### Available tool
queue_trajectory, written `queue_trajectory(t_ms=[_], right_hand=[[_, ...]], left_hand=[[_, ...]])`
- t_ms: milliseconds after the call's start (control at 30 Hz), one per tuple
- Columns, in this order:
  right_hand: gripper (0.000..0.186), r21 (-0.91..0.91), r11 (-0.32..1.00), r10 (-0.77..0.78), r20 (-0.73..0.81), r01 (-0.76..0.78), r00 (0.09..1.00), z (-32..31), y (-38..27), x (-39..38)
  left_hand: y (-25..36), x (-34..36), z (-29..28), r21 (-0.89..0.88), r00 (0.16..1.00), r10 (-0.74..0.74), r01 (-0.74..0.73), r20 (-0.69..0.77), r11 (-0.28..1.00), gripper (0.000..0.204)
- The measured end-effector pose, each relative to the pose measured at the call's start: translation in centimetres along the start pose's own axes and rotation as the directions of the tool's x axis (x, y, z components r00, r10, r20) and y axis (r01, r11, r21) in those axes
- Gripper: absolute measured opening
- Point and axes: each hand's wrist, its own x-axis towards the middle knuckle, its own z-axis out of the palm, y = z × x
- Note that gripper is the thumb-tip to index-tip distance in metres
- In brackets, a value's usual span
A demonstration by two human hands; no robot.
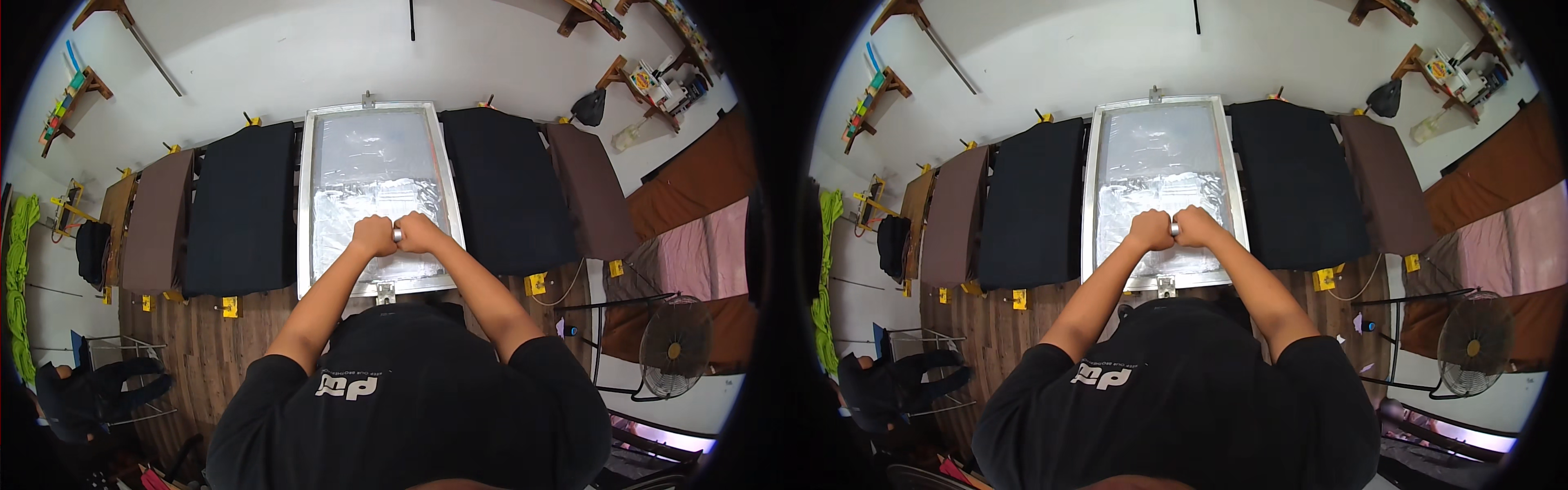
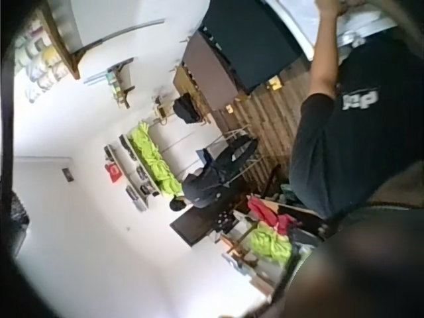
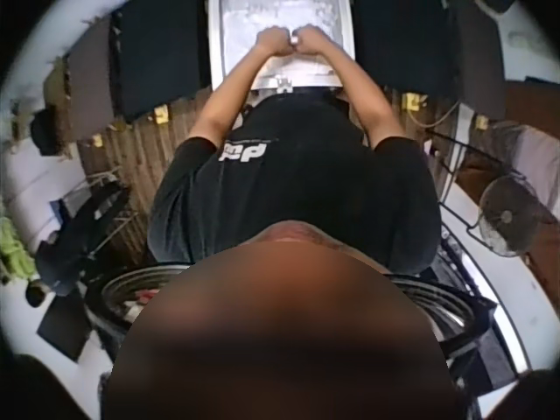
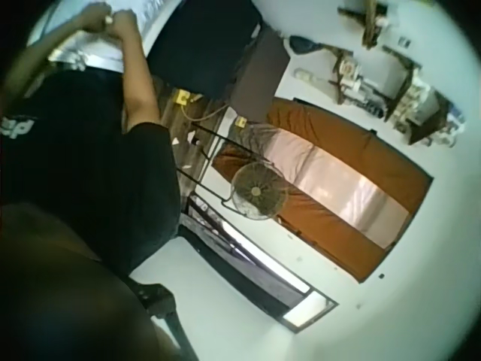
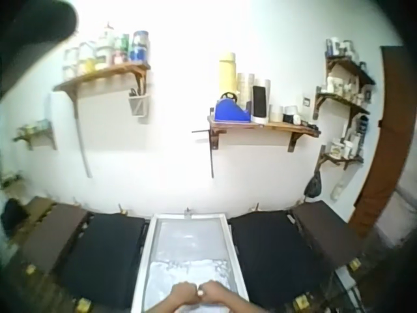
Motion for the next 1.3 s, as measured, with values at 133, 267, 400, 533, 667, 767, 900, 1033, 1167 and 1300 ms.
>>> queue_trajectory(t_ms=[133, 267, 400, 533, 667, 767, 900, 1033, 1167, 1300], right_hand=[[0.030, 0.007, 1.000, -0.019, 0.117, 0.018, 0.993, 1.6, -1.5, -3.1], [0.031, 0.078, 0.997, 0.014, 0.127, -0.024, 0.992, 3.1, -3.1, -6.6], [0.030, 0.146, 0.989, -0.023, 0.232, -0.011, 0.972, 0.5, -2.9, -5.0], [0.025, 0.050, 0.999, 0.019, 0.017, -0.020, 1.000, -0.4, -1.2, -1.9], [0.019, -0.030, 0.999, -0.021, -0.180, 0.016, 0.984, 3.5, -1.2, -2.0], [0.023, -0.033, 0.999, -0.022, -0.129, 0.018, 0.991, 4.6, -2.8, -6.4], [0.031, 0.007, 1.000, -0.011, 0.012, 0.011, 1.000, 3.9, -3.3, -7.9], [0.030, 0.037, 0.996, -0.081, 0.080, 0.079, 0.993, 1.2, -0.8, -4.4], [0.025, -0.055, 0.995, -0.085, -0.082, 0.081, 0.993, -0.2, 0.1, -0.1], [0.028, -0.071, 0.994, -0.081, -0.030, 0.079, 0.996, 1.4, 1.0, 0.1]], left_hand=[[0.1, -3.4, 2.0, -0.017, 0.992, 0.076, -0.074, 0.106, 0.997, 0.031], [1.3, -7.1, 2.9, -0.057, 0.992, 0.068, -0.062, 0.109, 0.996, 0.032], [0.8, -6.1, 1.8, -0.055, 0.990, 0.043, -0.036, 0.137, 0.998, 0.029], [0.4, -2.6, 0.2, -0.059, 0.997, 0.014, -0.019, -0.077, 0.998, 0.024], [-1.1, -2.7, 4.7, -0.092, 0.934, 0.102, -0.142, -0.343, 0.986, 0.019], [0.6, -6.4, 5.4, -0.101, 0.951, 0.164, -0.196, -0.263, 0.975, 0.021], [1.8, -8.0, 3.6, -0.053, 0.991, 0.136, -0.137, -0.021, 0.989, 0.021], [1.6, -4.4, -0.3, 0.024, 0.988, 0.085, -0.089, 0.126, 0.996, 0.027], [-0.2, 0.0, -0.1, 0.002, 0.995, 0.051, -0.051, -0.084, 0.999, 0.025], [-0.2, -0.2, 1.5, 0.026, 0.997, 0.049, -0.047, -0.068, 0.999, 0.023]])
